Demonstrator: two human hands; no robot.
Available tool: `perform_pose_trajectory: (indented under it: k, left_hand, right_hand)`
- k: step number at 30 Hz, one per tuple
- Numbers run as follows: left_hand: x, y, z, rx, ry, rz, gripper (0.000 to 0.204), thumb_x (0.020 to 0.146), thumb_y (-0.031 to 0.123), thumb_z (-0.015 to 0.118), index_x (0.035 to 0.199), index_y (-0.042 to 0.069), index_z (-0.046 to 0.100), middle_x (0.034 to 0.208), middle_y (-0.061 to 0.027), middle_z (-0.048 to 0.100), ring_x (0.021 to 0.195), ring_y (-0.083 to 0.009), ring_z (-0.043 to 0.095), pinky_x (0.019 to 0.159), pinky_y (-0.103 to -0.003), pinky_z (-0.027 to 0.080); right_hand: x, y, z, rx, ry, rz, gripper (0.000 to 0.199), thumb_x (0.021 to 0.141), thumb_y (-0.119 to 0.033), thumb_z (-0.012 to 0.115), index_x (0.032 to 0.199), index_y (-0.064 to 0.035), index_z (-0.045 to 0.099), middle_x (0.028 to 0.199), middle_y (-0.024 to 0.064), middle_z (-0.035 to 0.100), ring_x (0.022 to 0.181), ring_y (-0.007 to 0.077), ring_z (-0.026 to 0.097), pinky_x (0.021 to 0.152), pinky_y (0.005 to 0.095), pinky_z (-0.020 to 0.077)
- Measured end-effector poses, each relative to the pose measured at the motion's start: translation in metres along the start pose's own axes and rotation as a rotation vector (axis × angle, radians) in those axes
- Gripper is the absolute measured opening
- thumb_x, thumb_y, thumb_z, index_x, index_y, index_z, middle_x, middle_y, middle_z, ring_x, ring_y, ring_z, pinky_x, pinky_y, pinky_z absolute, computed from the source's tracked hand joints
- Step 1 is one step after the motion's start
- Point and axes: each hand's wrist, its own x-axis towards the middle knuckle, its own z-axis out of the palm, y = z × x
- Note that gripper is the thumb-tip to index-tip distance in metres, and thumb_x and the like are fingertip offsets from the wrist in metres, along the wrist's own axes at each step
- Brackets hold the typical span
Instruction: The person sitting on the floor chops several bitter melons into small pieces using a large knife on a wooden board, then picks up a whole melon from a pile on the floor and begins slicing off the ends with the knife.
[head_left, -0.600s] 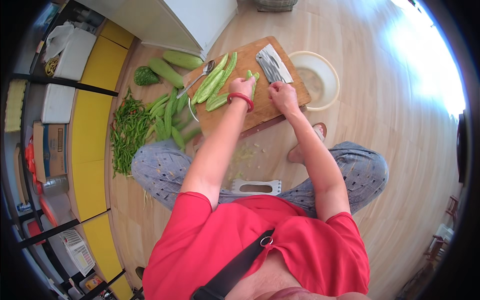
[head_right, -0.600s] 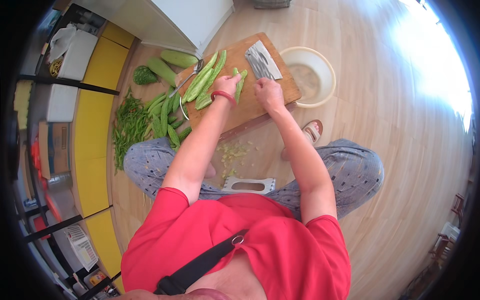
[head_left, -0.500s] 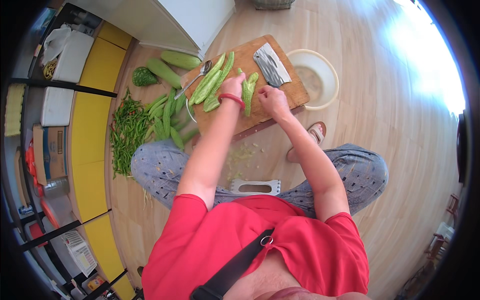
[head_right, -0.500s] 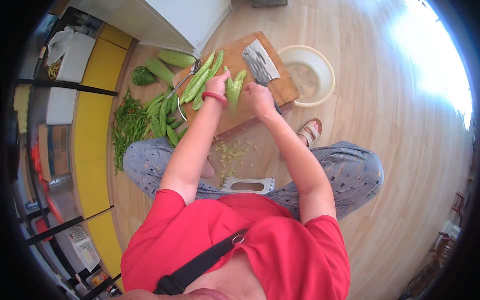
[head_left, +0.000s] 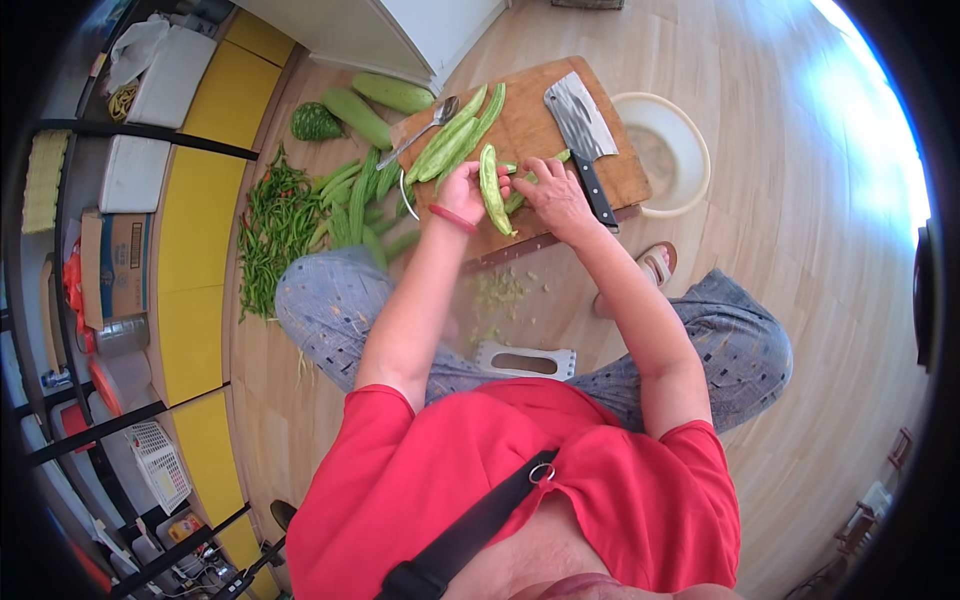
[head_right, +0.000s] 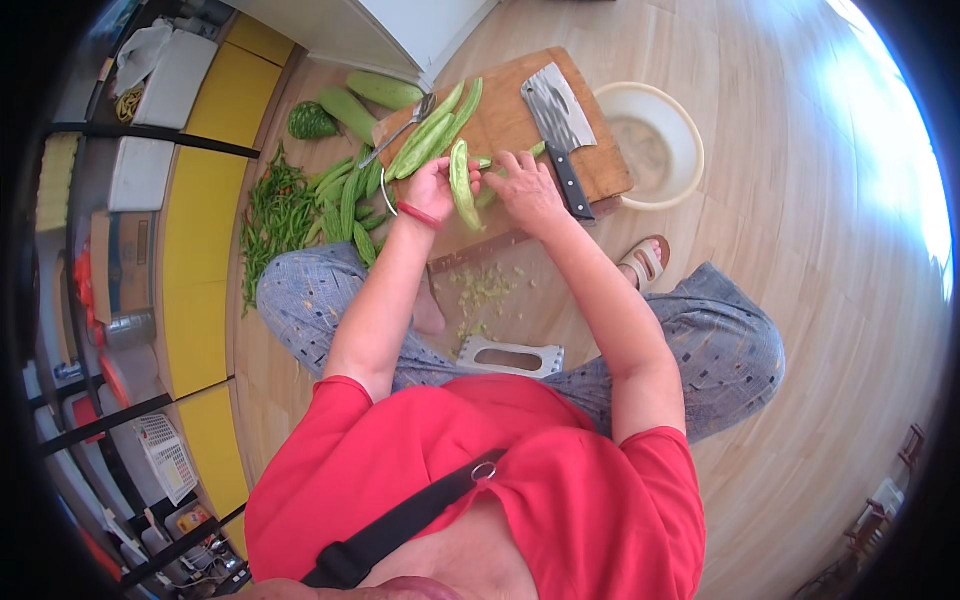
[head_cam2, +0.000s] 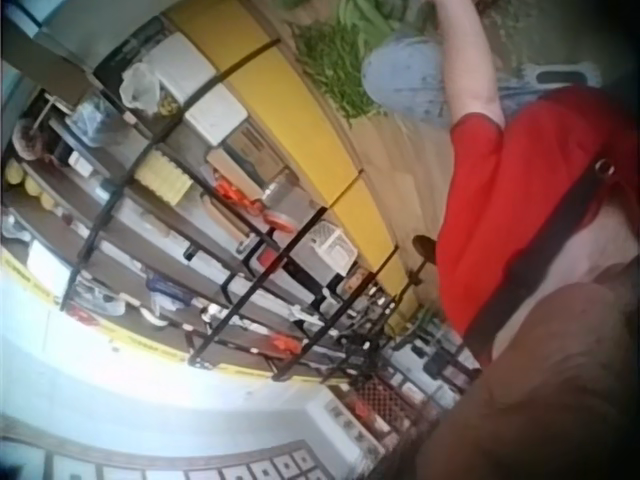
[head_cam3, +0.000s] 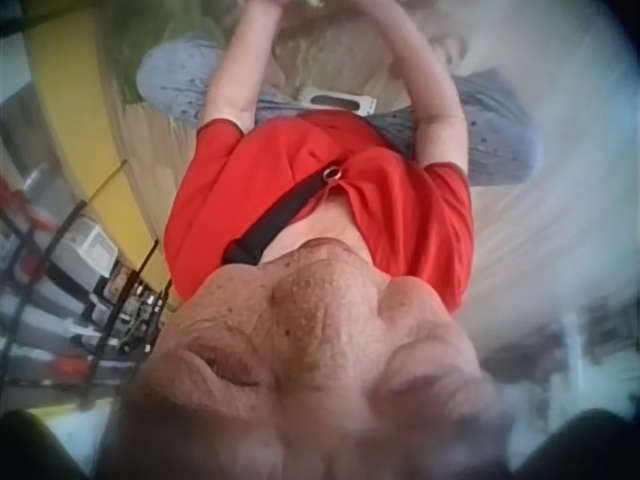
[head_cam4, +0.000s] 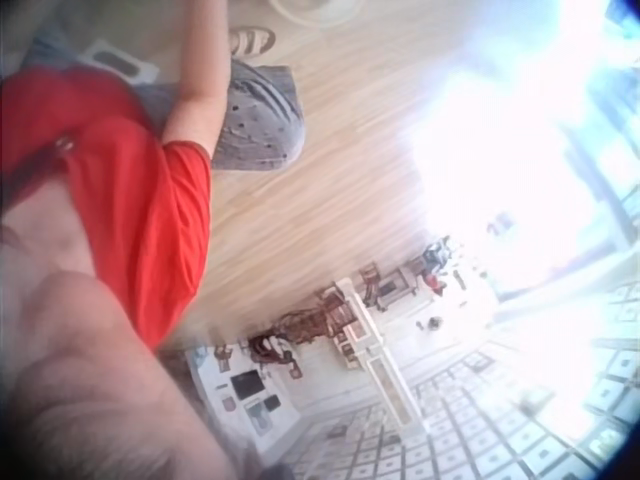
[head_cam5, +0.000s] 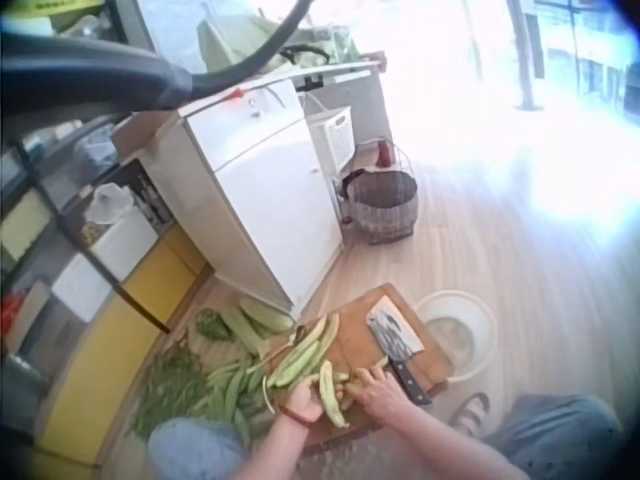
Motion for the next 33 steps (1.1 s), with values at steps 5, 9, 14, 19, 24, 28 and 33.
perform_pose_trajectory:
  k: [5, 9, 14, 19, 24, 28, 33]
  left_hand:
    - [-0.013, 0.008, 0.009, -0.003, 0.006, 0.084, 0.025, 0.089, 0.019, 0.045, 0.102, -0.002, 0.051, 0.092, -0.0152, 0.058, 0.082, -0.0272, 0.057, 0.075, -0.044, 0.049]
    - [-0.02, 0.016, 0.013, 0.04, 0.064, 0.132, 0.021, 0.087, 0.014, 0.051, 0.103, -0.001, 0.051, 0.089, -0.0121, 0.057, 0.078, -0.0248, 0.058, 0.072, -0.042, 0.051]
    - [-0.012, -0.002, 0.04, 0.341, 0.175, 0.203, 0.027, 0.081, 0.01, 0.062, 0.104, -0.002, 0.054, 0.091, -0.01, 0.06, 0.079, -0.0208, 0.059, 0.075, -0.037, 0.051]
    - [0.014, -0.032, 0.053, 0.895, 0.402, 0.445, 0.03, 0.072, 0.009, 0.071, 0.097, -0.004, 0.061, 0.086, -0.0088, 0.065, 0.074, -0.013, 0.059, 0.068, -0.025, 0.047]
    - [0.025, -0.037, 0.048, 1.097, 0.452, 0.385, 0.025, 0.074, 0.013, 0.07, 0.091, -0.003, 0.062, 0.08, -0.0067, 0.065, 0.065, -0.0113, 0.059, 0.059, -0.025, 0.047]
    - [0.015, -0.03, 0.046, 0.816, 0.387, 0.297, 0.028, 0.073, 0.015, 0.07, 0.091, -0.003, 0.062, 0.076, -0.0085, 0.065, 0.063, -0.0158, 0.061, 0.055, -0.029, 0.049]
    - [-0.001, -0.005, 0.037, 0.561, 0.362, 0.289, 0.023, 0.076, 0.015, 0.068, 0.094, 0.002, 0.059, 0.074, -0.0029, 0.062, 0.057, -0.0123, 0.057, 0.05, -0.027, 0.047]
  right_hand:
    - [0.0, 0.001, -0.007, 0.019, -0.007, 0.009, 0.021, 0.076, -0.013, 0.054, 0.096, -0.0116, 0.055, 0.1, 0.0058, 0.052, 0.096, 0.0239, 0.049, 0.075, 0.0362, 0.0384]
    - [0.018, -0.004, -0.008, 0.4, 0.137, 0.388, 0.017, 0.083, -0.014, 0.053, 0.097, -0.0038, 0.056, 0.084, 0.0092, 0.057, 0.079, 0.0239, 0.055, 0.068, 0.0358, 0.0415]
    - [0.012, 0.017, 0.016, 0.785, 0.038, 0.828, 0.022, 0.084, -0.016, 0.052, 0.096, 0.0021, 0.057, 0.073, 0.0162, 0.06, 0.076, 0.0307, 0.058, 0.068, 0.0398, 0.0454]
    - [-0.002, 0.009, 0.013, 0.171, -0.105, 0.74, 0.026, 0.084, -0.016, 0.049, 0.105, -0.0031, 0.053, 0.093, 0.0206, 0.06, 0.092, 0.0377, 0.058, 0.079, 0.0466, 0.0447]
    - [-0.004, 0.014, 0.0, 0.155, -0.155, 0.643, 0.03, 0.08, -0.011, 0.051, 0.109, -0.0083, 0.053, 0.11, 0.0165, 0.054, 0.099, 0.0344, 0.053, 0.082, 0.0422, 0.0444]
    - [-0.006, 0.021, -0.013, 0.035, -0.197, 0.169, 0.041, 0.075, -0.004, 0.049, 0.115, -0.0134, 0.054, 0.121, 0.0095, 0.049, 0.108, 0.0289, 0.046, 0.085, 0.0373, 0.043]
    - [0.009, 0.015, -0.027, -0.227, -0.421, -0.042, 0.027, 0.074, -0.008, 0.053, 0.1, -0.0114, 0.059, 0.099, 0.0009, 0.054, 0.103, 0.0195, 0.048, 0.08, 0.0357, 0.0416]
